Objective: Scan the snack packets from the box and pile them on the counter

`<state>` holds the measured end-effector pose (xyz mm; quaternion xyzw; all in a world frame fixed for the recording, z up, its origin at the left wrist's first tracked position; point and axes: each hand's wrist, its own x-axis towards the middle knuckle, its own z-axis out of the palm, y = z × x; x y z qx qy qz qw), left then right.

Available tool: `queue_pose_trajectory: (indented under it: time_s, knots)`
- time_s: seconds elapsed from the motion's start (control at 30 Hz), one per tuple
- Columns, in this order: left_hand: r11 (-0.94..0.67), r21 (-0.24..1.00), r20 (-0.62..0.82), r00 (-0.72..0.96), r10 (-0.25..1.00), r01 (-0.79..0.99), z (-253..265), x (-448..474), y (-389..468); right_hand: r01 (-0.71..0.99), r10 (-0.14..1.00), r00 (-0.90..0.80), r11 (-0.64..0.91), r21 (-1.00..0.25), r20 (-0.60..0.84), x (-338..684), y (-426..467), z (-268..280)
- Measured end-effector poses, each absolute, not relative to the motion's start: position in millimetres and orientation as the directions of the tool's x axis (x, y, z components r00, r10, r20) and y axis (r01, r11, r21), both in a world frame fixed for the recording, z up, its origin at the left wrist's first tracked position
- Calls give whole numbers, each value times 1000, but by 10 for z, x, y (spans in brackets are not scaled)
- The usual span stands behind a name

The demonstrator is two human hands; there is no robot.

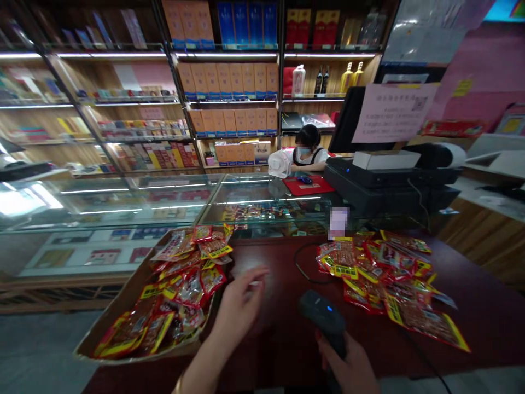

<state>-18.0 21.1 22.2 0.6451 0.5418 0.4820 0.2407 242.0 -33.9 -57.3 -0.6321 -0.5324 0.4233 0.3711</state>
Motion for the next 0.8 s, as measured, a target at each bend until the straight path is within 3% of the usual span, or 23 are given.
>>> queue_pose_trajectory:
  time_s: [0.13, 0.27, 0.47, 0.6, 0.8]
  knots:
    - [-21, 659, 391, -319, 863, 752, 384, -1324, -177, 252, 985, 31, -171, -952, -168, 2194, -203, -605]
    - [206, 471, 353, -396, 848, 858, 402, -1941, -356, 147, 963, 32, -271, -951, -269, 2127, -178, -691]
    - [265, 354, 333, -385, 860, 897, 195, -2075, -300, -61, 933, 20, -357, -932, -358, 2252, -145, -877]
    - [208, 243, 328, -282, 902, 947, 320, -2025, -66, -58, 921, -18, -389, -919, -389, 2258, -119, -843]
    - [278, -9, 171, -272, 947, 961, 603, -1958, 222, -60, 900, -6, -435, -899, -435, 2240, -91, -786]
